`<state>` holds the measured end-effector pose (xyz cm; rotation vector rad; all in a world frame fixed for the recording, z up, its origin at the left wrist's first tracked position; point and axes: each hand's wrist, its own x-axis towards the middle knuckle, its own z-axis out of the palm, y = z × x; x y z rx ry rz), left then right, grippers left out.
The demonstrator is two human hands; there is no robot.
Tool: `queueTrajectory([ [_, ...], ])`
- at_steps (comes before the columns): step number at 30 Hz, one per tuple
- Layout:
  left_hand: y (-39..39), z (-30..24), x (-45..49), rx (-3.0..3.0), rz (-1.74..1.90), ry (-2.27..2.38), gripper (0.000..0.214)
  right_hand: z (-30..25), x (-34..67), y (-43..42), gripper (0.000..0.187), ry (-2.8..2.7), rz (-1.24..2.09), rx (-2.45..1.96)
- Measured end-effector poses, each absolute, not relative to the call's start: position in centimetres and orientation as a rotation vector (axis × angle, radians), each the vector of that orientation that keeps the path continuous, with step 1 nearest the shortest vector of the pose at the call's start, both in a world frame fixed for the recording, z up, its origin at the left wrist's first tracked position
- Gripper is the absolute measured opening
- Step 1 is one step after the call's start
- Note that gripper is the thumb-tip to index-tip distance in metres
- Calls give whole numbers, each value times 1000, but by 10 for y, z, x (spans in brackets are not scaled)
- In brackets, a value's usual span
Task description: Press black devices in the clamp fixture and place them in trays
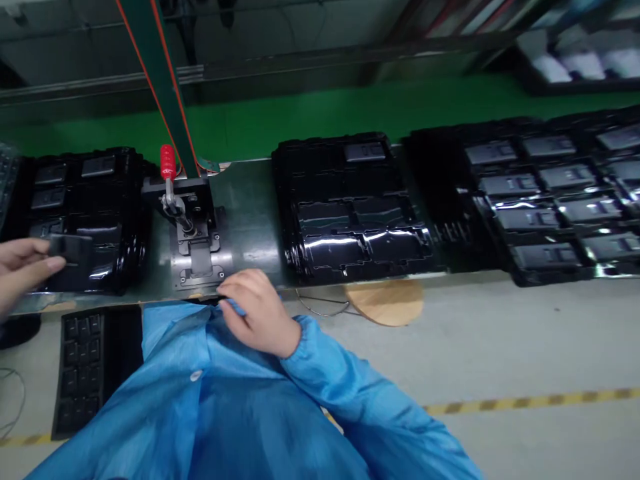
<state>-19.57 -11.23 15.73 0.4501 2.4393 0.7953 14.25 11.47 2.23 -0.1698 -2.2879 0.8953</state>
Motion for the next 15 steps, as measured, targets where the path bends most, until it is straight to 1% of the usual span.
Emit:
queueTrajectory([
  [2,-89,146,-143,536,936,2260,37,19,133,102,36,-2335,907,-55],
  [4,-71,121,-104,534,1070,2054,37,15,126,93,40,-2389,887,48],
  [8,-47,61,-66,466,1182,1849,34,-1,120,88,49,-2500,776,41],
  [12,-24,20,-57,516,1155,1877,36,-25,118,102,44,-2545,697,-88],
  [15,-11,7,-60,699,1023,2112,36,-36,113,116,39,-2610,628,-114],
])
